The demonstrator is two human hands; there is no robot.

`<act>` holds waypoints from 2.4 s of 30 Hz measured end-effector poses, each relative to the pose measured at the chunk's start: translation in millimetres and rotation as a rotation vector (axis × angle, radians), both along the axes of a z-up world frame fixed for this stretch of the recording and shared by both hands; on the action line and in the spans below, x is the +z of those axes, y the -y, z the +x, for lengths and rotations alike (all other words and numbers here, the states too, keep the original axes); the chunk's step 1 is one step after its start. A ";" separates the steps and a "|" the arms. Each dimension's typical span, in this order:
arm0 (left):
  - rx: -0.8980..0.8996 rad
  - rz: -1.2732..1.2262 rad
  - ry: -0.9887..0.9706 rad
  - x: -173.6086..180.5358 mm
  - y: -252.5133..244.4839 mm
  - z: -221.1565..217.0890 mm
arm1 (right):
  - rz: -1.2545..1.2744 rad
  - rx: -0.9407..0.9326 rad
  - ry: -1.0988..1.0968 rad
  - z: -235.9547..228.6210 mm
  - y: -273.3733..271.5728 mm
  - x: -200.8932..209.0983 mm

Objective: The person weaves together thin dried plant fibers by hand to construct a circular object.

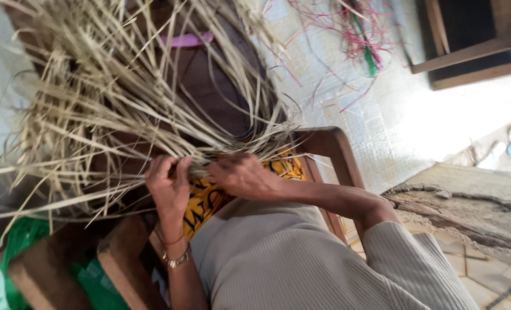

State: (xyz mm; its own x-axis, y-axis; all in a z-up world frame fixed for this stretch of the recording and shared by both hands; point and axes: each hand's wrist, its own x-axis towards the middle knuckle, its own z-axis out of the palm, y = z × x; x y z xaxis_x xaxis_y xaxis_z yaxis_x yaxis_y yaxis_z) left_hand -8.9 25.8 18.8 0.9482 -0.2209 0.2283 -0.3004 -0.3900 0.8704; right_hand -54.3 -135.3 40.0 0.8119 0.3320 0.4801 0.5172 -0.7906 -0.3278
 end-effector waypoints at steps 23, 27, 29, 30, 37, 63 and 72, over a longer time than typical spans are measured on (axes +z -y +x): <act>0.048 -0.129 -0.046 17.0 9.4 -10.1 | -0.344 -0.065 -0.121 18.1 88.7 1.0; 0.152 -0.094 0.051 16.8 15.2 -13.5 | -0.287 -0.030 0.009 21.2 92.4 -9.8; 0.197 -0.098 0.116 25.8 21.6 -15.9 | -0.214 -0.047 -0.040 19.7 89.5 2.0; 0.295 0.019 0.222 33.3 25.8 -16.7 | -0.115 -0.049 -0.087 19.1 87.5 11.3; -0.007 -0.279 -0.050 50.3 49.9 -42.8 | 0.256 -0.018 -0.225 0.8 61.6 32.1; -0.325 -0.830 -0.723 52.0 59.1 -57.5 | 1.339 -0.029 -1.039 7.2 35.3 71.3; -0.381 -0.677 -0.694 47.1 55.0 -57.2 | 1.312 -0.111 -0.974 3.5 45.6 59.5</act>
